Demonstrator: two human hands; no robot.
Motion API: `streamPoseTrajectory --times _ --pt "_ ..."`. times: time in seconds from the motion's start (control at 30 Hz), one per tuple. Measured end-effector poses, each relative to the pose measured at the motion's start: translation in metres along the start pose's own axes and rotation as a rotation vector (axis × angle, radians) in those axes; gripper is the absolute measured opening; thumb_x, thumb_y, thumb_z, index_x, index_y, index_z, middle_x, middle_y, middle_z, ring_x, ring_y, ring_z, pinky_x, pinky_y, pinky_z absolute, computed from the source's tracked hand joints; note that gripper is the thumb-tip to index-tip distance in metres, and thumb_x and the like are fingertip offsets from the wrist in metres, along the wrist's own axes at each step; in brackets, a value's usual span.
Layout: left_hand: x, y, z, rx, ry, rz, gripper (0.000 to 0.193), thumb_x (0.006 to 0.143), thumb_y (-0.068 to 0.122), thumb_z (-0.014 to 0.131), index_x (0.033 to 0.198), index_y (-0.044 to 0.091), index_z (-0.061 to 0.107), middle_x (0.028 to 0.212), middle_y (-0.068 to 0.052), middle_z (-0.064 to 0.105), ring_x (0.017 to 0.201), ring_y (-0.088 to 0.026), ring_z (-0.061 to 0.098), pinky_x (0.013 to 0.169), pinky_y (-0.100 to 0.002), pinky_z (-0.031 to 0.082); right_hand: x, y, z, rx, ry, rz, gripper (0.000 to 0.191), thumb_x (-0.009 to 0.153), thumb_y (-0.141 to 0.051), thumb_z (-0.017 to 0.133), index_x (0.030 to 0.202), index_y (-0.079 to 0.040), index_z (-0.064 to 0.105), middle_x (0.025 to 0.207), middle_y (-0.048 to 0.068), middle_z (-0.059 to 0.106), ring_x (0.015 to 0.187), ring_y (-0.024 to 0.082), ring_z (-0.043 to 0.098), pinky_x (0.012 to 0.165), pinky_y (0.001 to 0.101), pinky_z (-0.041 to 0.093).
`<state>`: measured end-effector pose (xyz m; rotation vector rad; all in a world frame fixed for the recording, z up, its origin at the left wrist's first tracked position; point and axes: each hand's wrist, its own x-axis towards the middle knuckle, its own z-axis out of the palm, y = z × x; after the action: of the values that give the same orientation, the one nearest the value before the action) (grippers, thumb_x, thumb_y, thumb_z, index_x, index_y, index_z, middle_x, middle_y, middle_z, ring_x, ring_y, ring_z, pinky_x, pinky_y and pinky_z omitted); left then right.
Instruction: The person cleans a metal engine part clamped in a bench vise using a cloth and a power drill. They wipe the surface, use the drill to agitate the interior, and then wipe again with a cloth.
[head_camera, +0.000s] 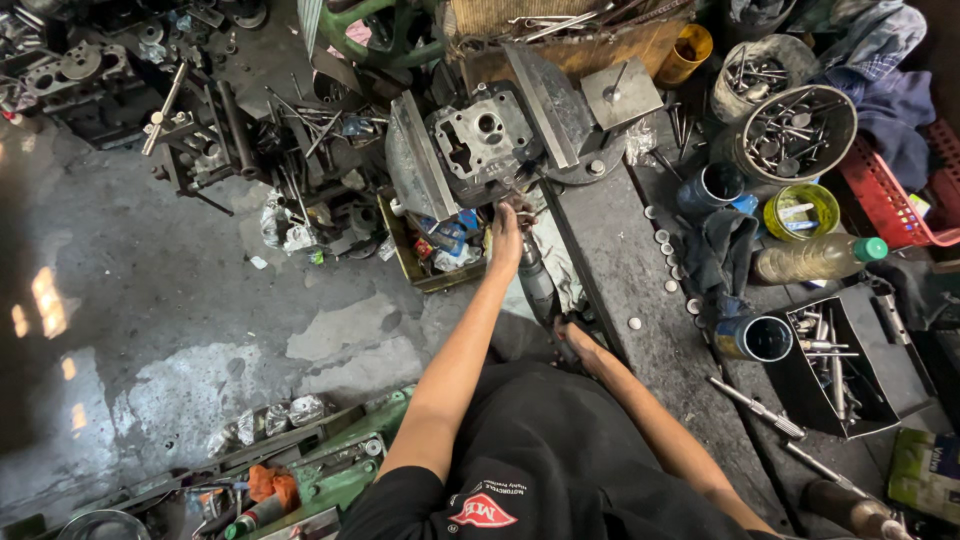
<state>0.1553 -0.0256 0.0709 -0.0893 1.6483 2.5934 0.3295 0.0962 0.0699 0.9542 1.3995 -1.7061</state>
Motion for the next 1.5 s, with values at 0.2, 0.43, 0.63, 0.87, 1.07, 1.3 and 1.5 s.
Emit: streamPoseTrajectory --times 0.2,0.43,0.63,0.87,1.07,1.3,1.5 --pt "0.003 -0.001 0.002 -0.034 -0.004 -0.019 0.059 0.107 0.059 0.035 0.119 0.006 0.06 0.099 -0.007 0.069 0.08 -0.015 0.066 0.07 -0.028 0.05 0.003 0.0 -0.005 0.048 0.016 0.069 0.037 0.098 -0.041 0.052 0.087 -0.005 0.057 0.07 0.01 0.054 0.052 0.024 0.054 0.051 0.0412 0.054" --pt "0.003 -0.004 0.003 -0.016 -0.015 0.015 0.061 0.108 0.059 0.034 0.117 0.006 0.06 0.099 -0.006 0.067 0.08 -0.014 0.064 0.07 -0.028 0.05 0.007 0.001 -0.008 0.058 0.025 0.146 0.032 0.097 -0.037 0.052 0.091 -0.007 0.059 0.072 0.011 0.053 0.055 0.028 0.054 0.052 0.041 0.055" --pt "0.005 -0.01 0.003 -0.048 0.001 -0.017 0.058 0.109 0.056 0.035 0.118 0.004 0.06 0.099 -0.007 0.068 0.082 -0.015 0.065 0.072 -0.028 0.05 0.011 0.002 -0.009 0.1 -0.038 0.058 0.024 0.096 -0.033 0.049 0.087 -0.012 0.057 0.076 0.007 0.054 0.059 0.024 0.056 0.054 0.0438 0.058" --pt "0.006 -0.011 0.0 -0.024 0.014 -0.027 0.062 0.108 0.059 0.033 0.118 0.004 0.061 0.098 -0.006 0.068 0.081 -0.015 0.064 0.07 -0.028 0.05 0.013 0.003 -0.011 0.054 -0.015 0.039 0.039 0.102 -0.045 0.051 0.08 -0.013 0.049 0.071 0.009 0.05 0.052 0.025 0.052 0.052 0.0423 0.056" --pt "0.005 -0.01 -0.001 -0.058 -0.005 -0.05 0.062 0.108 0.06 0.033 0.12 0.005 0.059 0.1 -0.006 0.067 0.082 -0.014 0.063 0.072 -0.028 0.05 0.014 0.003 -0.012 0.052 -0.027 0.01 0.039 0.099 -0.047 0.053 0.083 -0.011 0.052 0.069 0.008 0.052 0.05 0.024 0.054 0.049 0.0402 0.056" --pt "0.01 -0.013 0.003 -0.075 -0.009 -0.033 0.061 0.108 0.058 0.034 0.121 0.004 0.06 0.1 -0.007 0.067 0.082 -0.015 0.064 0.071 -0.028 0.049 0.015 -0.002 -0.015 0.041 0.025 0.083 0.049 0.099 -0.055 0.054 0.089 -0.007 0.058 0.07 0.008 0.055 0.053 0.024 0.055 0.05 0.039 0.054" --pt "0.01 -0.013 0.004 -0.06 0.013 -0.057 0.062 0.109 0.058 0.033 0.122 0.004 0.061 0.1 -0.006 0.067 0.082 -0.014 0.064 0.071 -0.028 0.05 0.016 -0.003 -0.016 0.056 -0.023 0.044 0.04 0.099 -0.049 0.054 0.083 -0.012 0.054 0.072 0.009 0.056 0.055 0.024 0.056 0.05 0.0393 0.055"
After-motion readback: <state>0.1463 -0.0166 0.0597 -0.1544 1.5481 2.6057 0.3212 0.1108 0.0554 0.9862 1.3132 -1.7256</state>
